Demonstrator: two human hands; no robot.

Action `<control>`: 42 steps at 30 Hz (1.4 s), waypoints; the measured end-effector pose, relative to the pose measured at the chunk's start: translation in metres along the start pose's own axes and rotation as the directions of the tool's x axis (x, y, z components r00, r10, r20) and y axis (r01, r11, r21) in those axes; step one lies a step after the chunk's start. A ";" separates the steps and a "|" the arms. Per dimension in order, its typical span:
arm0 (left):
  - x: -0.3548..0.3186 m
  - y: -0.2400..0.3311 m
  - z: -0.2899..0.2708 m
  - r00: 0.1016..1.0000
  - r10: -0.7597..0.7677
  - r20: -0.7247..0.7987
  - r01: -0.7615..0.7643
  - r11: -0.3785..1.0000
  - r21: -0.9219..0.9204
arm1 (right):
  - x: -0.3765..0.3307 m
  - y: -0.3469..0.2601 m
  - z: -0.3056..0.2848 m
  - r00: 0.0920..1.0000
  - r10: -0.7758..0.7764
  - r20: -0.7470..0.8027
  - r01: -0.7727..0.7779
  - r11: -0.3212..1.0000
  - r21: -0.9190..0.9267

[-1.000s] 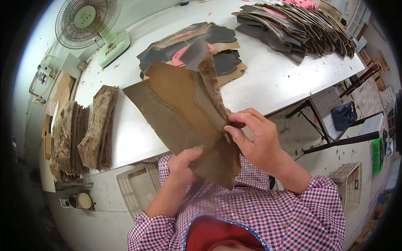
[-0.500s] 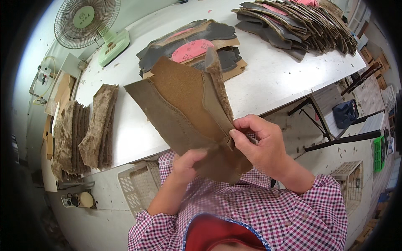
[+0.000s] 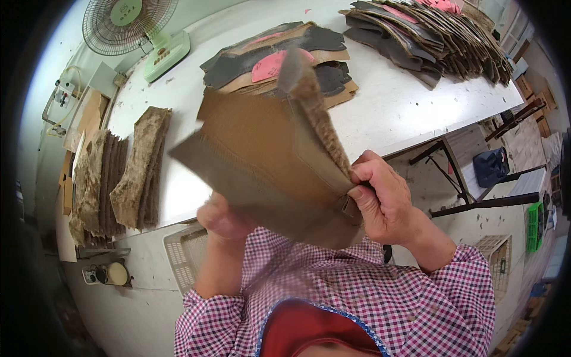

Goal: The person picks up individual leather pieces from a stack, turns them over to inspect both sides, and places them back on the table. The person repeats this process for several pieces, handling them one at a time.

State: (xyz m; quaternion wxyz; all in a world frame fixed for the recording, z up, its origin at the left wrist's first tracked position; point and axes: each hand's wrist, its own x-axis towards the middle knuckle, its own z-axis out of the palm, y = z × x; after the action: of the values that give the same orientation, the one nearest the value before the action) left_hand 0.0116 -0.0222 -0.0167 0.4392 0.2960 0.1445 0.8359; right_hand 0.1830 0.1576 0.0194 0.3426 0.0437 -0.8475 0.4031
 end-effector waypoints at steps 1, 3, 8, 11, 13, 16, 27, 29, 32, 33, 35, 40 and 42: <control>0.005 0.002 0.002 1.000 0.013 -0.021 -0.013 1.000 0.010 | 0.001 0.000 -0.001 0.998 -0.050 0.024 0.050 0.999 -0.013; 0.012 0.002 0.006 0.997 0.039 -0.061 -0.037 0.999 0.032 | -0.001 0.008 0.003 0.996 -0.077 0.040 0.077 0.997 -0.013; 0.017 -0.013 -0.002 0.918 -0.158 -0.363 0.139 0.987 -0.077 | -0.042 0.034 0.029 0.962 0.273 0.005 -0.273 0.959 0.077; 0.017 -0.014 -0.006 0.921 -0.209 -0.329 0.157 0.971 -0.179 | -0.040 0.032 0.016 0.900 0.427 0.088 -0.431 0.901 0.047; 0.013 -0.012 -0.005 0.911 -0.201 -0.360 0.146 0.974 -0.172 | -0.025 0.032 0.008 0.869 0.486 0.095 -0.494 0.840 0.223; 0.008 -0.012 0.006 0.919 -0.207 -0.335 0.155 0.972 -0.174 | 0.003 0.043 0.005 0.873 0.486 0.040 -0.471 0.819 0.327; -0.012 0.001 0.005 0.899 -0.214 -0.383 0.236 0.972 0.011 | 0.033 0.064 0.006 0.744 0.597 0.299 -0.489 0.183 0.853; -0.020 -0.006 0.005 0.888 -0.216 -0.406 0.244 0.970 0.016 | 0.029 0.063 0.013 0.745 0.632 0.216 -0.496 0.306 0.813; -0.022 -0.022 0.010 0.877 -0.215 -0.430 0.276 0.957 0.085 | 0.018 0.073 0.055 0.739 0.605 0.298 -0.616 0.425 0.663; -0.018 -0.021 0.014 0.870 -0.241 -0.429 0.290 0.956 0.051 | 0.020 0.070 0.053 0.700 0.644 0.308 -0.653 0.405 0.640; -0.013 -0.019 0.020 0.855 -0.253 -0.453 0.302 0.953 0.038 | 0.020 0.081 0.047 0.666 0.699 0.261 -0.723 0.518 0.458; -0.006 -0.008 0.022 0.868 -0.119 -0.482 0.134 0.991 -0.005 | 0.015 0.053 0.027 0.841 0.438 -0.317 -0.356 0.890 0.284; -0.006 -0.004 0.020 0.862 -0.076 -0.501 0.083 0.997 -0.008 | 0.004 0.028 0.013 0.956 0.191 -0.222 -0.168 0.979 0.119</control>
State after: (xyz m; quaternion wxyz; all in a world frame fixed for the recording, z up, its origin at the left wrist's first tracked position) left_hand 0.0295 -0.0248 -0.0051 0.4186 0.0659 0.2715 0.8641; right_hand 0.1627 0.1676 -0.0020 0.3985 -0.0640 -0.7812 0.4762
